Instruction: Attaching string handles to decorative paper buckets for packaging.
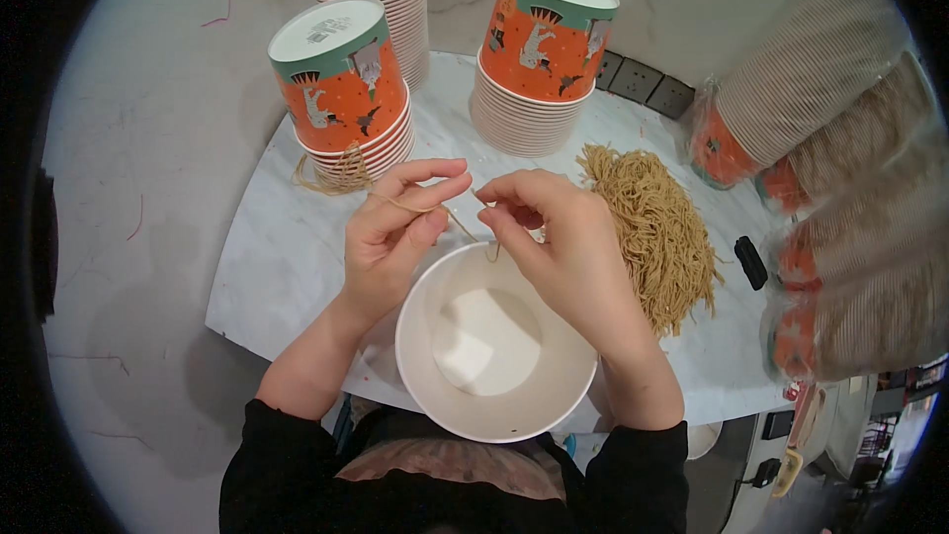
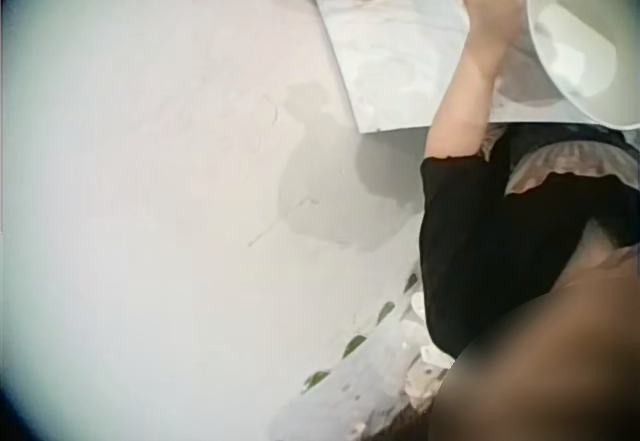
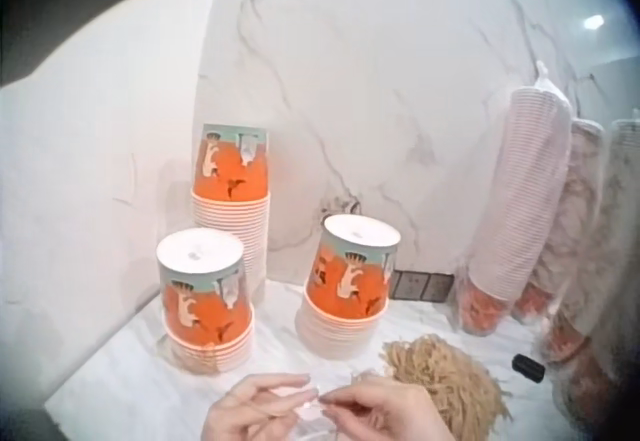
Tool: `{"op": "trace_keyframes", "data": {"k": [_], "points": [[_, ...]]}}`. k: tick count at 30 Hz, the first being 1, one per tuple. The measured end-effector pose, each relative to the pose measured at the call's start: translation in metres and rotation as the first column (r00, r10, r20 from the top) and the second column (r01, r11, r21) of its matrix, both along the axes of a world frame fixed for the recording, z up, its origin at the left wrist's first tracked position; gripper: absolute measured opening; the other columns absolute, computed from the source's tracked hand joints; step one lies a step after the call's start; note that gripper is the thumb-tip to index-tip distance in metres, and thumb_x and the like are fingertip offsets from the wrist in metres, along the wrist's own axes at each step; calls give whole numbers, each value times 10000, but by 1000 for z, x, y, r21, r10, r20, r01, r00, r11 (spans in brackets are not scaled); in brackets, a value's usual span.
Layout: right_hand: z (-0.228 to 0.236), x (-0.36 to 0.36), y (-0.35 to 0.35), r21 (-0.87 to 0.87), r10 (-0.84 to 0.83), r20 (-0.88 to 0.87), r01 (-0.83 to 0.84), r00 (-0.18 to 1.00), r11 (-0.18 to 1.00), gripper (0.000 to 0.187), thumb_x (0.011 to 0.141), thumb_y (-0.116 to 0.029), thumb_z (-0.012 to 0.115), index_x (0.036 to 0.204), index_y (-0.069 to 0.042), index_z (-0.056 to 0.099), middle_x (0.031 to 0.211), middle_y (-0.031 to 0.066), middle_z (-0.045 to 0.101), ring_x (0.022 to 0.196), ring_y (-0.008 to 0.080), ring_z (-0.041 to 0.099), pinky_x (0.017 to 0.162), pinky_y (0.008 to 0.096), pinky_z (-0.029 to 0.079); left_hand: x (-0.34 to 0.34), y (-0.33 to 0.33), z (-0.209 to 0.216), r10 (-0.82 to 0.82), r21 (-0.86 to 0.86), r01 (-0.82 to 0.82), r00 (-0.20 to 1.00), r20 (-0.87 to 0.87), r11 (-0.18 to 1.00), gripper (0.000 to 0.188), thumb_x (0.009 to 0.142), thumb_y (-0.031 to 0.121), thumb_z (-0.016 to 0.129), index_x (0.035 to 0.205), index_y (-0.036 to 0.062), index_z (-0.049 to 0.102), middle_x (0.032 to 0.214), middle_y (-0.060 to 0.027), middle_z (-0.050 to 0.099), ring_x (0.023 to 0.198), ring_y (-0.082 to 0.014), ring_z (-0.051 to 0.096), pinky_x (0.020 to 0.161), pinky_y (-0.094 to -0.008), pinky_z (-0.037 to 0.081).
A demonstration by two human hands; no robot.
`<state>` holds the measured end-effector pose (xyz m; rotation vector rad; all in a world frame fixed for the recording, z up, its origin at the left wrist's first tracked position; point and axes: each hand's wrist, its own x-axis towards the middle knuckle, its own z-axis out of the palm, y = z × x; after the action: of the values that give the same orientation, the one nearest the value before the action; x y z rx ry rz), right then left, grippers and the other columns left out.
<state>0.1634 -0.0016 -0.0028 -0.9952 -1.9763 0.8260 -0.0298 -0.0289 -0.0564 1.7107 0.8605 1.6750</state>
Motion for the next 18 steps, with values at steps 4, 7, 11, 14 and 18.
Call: {"op": "trace_keyframes", "data": {"k": [4, 7, 11, 14, 18], "points": [[4, -1, 0, -86, 94, 14, -92, 995, 992, 216, 901, -41, 718, 1089, 27, 638, 829, 78, 661, 747, 157, 645, 715, 309, 531, 0, 7, -3, -26, -112, 27, 1000, 8, 993, 323, 935, 12, 659, 1250, 39, 726, 1158, -144, 709, 1038, -168, 661, 865, -298, 550], [4, -7, -3, -117, 80, -43, -84, 996, 990, 225, 903, -37, 718, 1089, 23, 606, 803, 74, 639, 735, 158, 632, 709, 301, 527, -4, 8, 0, -110, -224, 119, 993, 52, 967, 306, 927, 10, 667, 1222, 44, 743, 1122, -123, 718, 1047, -160, 657, 861, -298, 550], [4, -9, -2, -101, 74, -21, -75, 997, 992, 199, 903, -42, 712, 1075, 19, 631, 805, 81, 649, 732, 183, 647, 701, 312, 528, -12, 12, 1, -43, -24, 41, 996, -78, 999, 285, 922, 14, 672, 1190, 48, 761, 1127, -110, 712, 1037, -159, 649, 845, -294, 538], [3, -5, -1, -103, 103, 118, -91, 988, 990, 161, 898, -56, 707, 1037, 10, 660, 824, 98, 662, 756, 225, 658, 701, 339, 529, -19, 11, 4, -20, -45, 14, 991, -135, 999, 274, 913, 20, 683, 1173, 35, 766, 1084, -102, 729, 1024, -141, 636, 810, -286, 521], [1, -6, 0, 20, 213, 149, -218, 966, 976, 103, 898, -72, 700, 980, -12, 691, 847, 114, 673, 805, 265, 651, 709, 360, 523, -18, 12, 1, -63, -39, 60, 993, -104, 997, 311, 932, 23, 657, 1235, 16, 731, 1120, -86, 692, 882, -99, 589, 750, -254, 464]]}}
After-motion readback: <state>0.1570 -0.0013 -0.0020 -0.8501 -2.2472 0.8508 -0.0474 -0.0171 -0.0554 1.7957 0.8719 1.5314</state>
